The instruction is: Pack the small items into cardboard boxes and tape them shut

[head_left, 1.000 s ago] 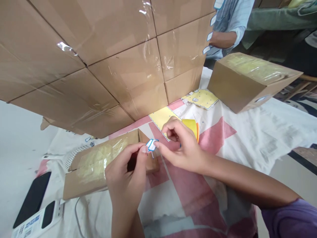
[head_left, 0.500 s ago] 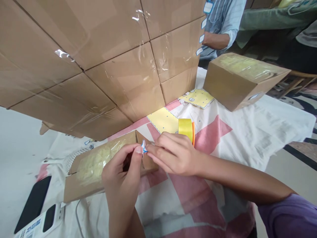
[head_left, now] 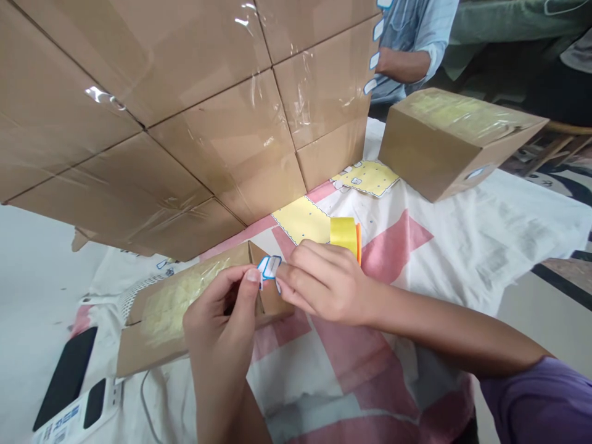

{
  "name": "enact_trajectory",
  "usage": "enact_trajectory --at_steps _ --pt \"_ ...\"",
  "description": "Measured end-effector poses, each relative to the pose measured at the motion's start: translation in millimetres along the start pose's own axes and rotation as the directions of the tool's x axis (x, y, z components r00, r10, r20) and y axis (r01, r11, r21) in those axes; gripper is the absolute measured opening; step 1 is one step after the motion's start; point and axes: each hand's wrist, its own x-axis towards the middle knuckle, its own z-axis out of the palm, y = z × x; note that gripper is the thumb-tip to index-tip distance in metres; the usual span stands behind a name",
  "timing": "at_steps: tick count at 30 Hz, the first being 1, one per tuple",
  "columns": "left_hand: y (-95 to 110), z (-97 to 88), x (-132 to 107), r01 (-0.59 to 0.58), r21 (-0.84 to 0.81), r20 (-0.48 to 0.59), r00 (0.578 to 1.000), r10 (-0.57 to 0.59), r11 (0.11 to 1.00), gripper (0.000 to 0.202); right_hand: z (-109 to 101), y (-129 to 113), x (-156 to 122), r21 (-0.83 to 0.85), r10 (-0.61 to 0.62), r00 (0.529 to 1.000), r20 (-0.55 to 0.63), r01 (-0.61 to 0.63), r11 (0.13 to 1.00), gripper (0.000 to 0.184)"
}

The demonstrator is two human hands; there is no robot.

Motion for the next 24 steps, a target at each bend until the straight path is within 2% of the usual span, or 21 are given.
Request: enact_trajectory --at_steps 5,12,16,18,21,24 --pt "-3.0 0.9 -0.1 0.010 -0.023 0.027 1.000 -0.009 1.000 0.017 0.8 0.3 -0.9 0.036 0.029 0.999 0.028 -0.030 0.999 0.017" --pt "3.5 4.3 -0.8 0.036 -0.024 0.027 0.999 -0.035 0.999 0.020 0.5 0.4 -0.8 0.026 -0.021 1.000 -0.018 0.022 0.999 0.023" --pt "-3.0 1.7 0.2 0.004 0.019 0.052 0.999 -0.005 1.000 0.022 -1.4 -1.1 -0.9 0.209 0.112 0.994 -0.008 -0.108 0.972 0.013" --pt "-6.9 0.0 0.1 0.000 0.036 0.055 0.998 -0.002 0.999 0.022 -3.5 -2.2 0.2 0.376 0.217 0.976 -0.007 -0.198 0.905 0.010" --pt "-9.9 -0.6 -1.5 -0.010 0.062 0.059 0.998 0.006 0.998 0.022 -7.2 -2.6 3.4 0.586 0.363 0.931 0.017 -0.304 0.751 0.011" --pt "-9.1 2.1 -3.4 -0.002 0.067 0.055 0.998 -0.001 0.998 0.022 -9.0 -0.2 6.4 0.679 0.539 0.837 0.094 -0.450 0.580 0.010"
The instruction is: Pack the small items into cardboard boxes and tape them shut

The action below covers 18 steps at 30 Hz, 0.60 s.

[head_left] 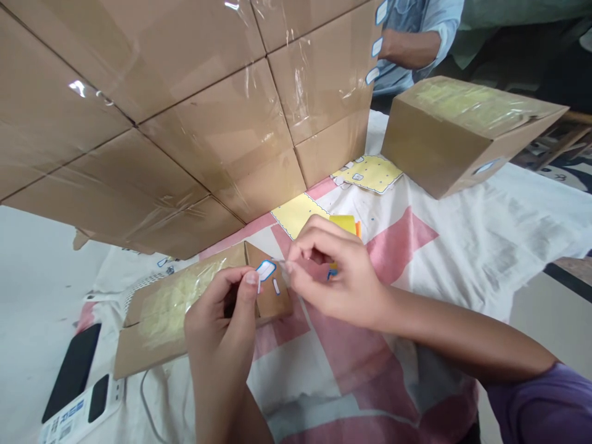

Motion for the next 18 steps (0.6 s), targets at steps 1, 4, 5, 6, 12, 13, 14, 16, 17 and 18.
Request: enact_trajectory --at_steps 1,4,5,6,12,13,14,16,17,18 --pt "1.0 1.1 0.1 0.001 0.007 -0.005 1.000 -0.001 1.000 0.022 -0.7 0.6 1.3 0.049 0.079 0.997 -0.019 -0.078 0.996 0.011" --pt "5.8 1.5 4.9 -0.039 0.077 -0.012 0.999 0.040 0.996 0.021 -3.4 3.9 5.2 0.231 0.251 0.968 -0.012 -0.242 0.942 0.014" --pt "8.0 0.0 8.5 -0.064 0.110 0.004 0.998 0.064 0.992 0.021 -4.7 5.1 6.3 0.282 0.275 0.962 -0.006 -0.262 0.923 0.015" --pt "10.8 -2.5 13.1 -0.091 0.144 0.030 0.996 0.087 0.985 0.021 -6.1 6.2 7.4 0.317 0.286 0.958 -0.007 -0.269 0.910 0.016" --pt "41.0 -22.9 59.3 -0.285 0.343 0.329 0.929 0.169 0.895 0.030 -18.0 11.7 13.3 0.332 0.266 0.953 -0.145 -0.206 0.921 0.021" --pt "46.5 -23.3 69.8 -0.307 0.350 0.394 0.905 0.158 0.885 0.030 -20.5 12.4 14.9 0.336 0.272 0.949 -0.160 -0.207 0.919 0.023" --pt "51.1 -21.9 81.1 -0.320 0.348 0.455 0.879 0.140 0.881 0.031 -23.0 13.1 16.6 0.348 0.287 0.943 -0.167 -0.216 0.912 0.025" --pt "56.4 -13.5 105.8 -0.322 0.355 0.550 0.831 0.083 0.878 0.030 -27.8 14.4 20.2 0.398 0.336 0.929 -0.154 -0.253 0.882 0.029" --pt "57.0 -6.5 118.7 -0.313 0.364 0.593 0.804 0.041 0.877 0.028 -30.0 14.9 21.9 0.426 0.360 0.922 -0.140 -0.272 0.863 0.031" --pt "56.5 2.1 131.6 -0.297 0.374 0.632 0.775 -0.008 0.879 0.025 -31.9 15.4 23.4 0.450 0.380 0.916 -0.126 -0.288 0.845 0.032"
